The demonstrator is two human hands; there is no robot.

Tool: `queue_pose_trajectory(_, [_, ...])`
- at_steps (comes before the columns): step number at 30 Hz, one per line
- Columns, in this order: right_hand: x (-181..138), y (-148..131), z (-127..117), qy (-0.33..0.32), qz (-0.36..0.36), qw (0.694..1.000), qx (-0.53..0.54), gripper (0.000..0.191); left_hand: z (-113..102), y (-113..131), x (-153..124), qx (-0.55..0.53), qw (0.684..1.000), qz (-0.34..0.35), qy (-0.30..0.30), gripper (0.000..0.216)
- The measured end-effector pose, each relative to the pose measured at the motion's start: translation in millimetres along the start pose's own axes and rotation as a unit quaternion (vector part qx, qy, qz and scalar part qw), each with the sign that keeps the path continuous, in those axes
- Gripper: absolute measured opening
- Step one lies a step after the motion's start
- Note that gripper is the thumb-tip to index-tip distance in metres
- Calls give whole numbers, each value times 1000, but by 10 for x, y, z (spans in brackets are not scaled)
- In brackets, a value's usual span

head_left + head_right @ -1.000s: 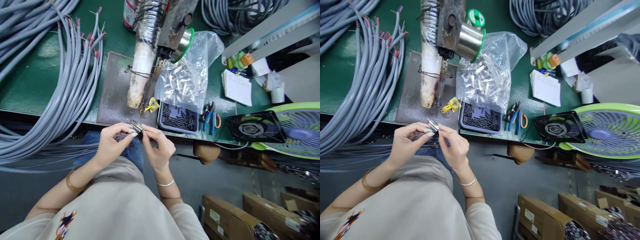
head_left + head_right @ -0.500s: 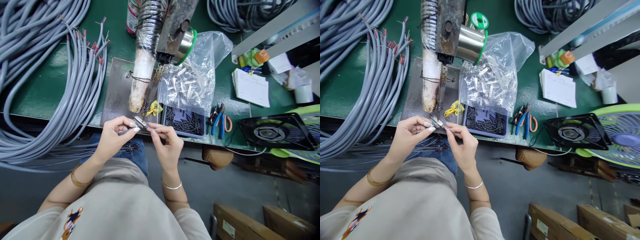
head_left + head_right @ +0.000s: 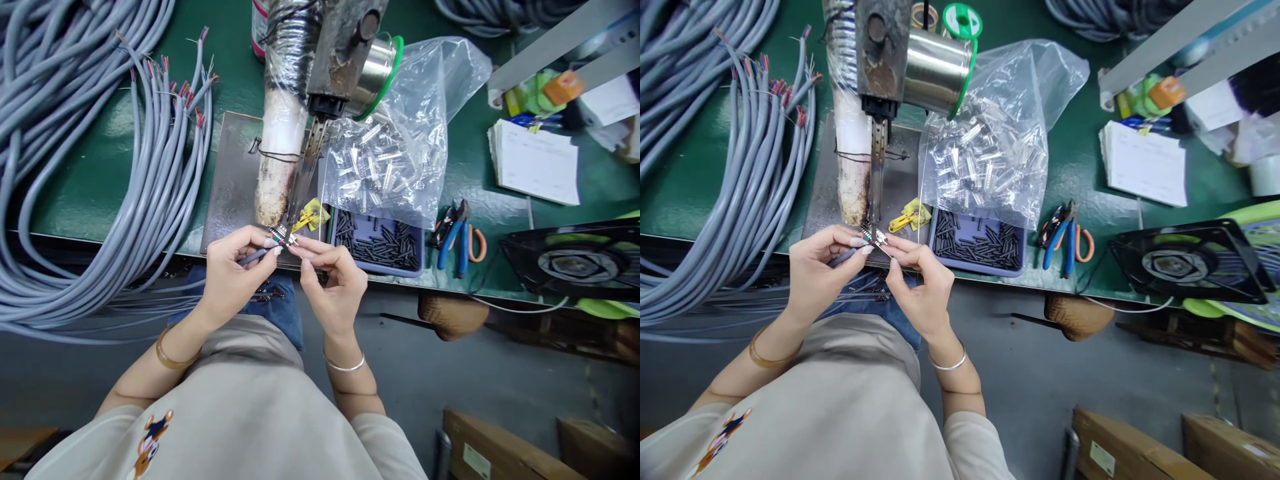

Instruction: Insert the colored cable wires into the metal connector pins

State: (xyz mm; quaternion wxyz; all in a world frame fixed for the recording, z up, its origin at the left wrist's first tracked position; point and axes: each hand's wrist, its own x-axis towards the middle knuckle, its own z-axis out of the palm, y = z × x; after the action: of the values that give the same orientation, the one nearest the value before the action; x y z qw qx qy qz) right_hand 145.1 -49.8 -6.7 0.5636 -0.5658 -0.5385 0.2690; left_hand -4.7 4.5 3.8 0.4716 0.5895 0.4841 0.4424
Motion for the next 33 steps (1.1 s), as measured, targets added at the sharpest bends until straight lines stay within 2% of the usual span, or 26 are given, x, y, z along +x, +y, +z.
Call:
queue_pose_trajectory(10, [62,-46,-4,-8,-32,999,-24,15,-24,1,-6,-8,1000,25,0,8])
queue_pose_trajectory(18, [73,-8,-32,-20,-21,999,-30,13,-36,-23,-17,8,1000,3,-17,7])
queue_pose_trajectory(24, [139,-63,-17,-11,-64,996,-57,14,-35,24,-3,6,999,34,-5,7])
queue_pose_trajectory(33, [191,-83,-4,1,-133,983,-128,13,-20,52,28,-22,1000,16,5,8])
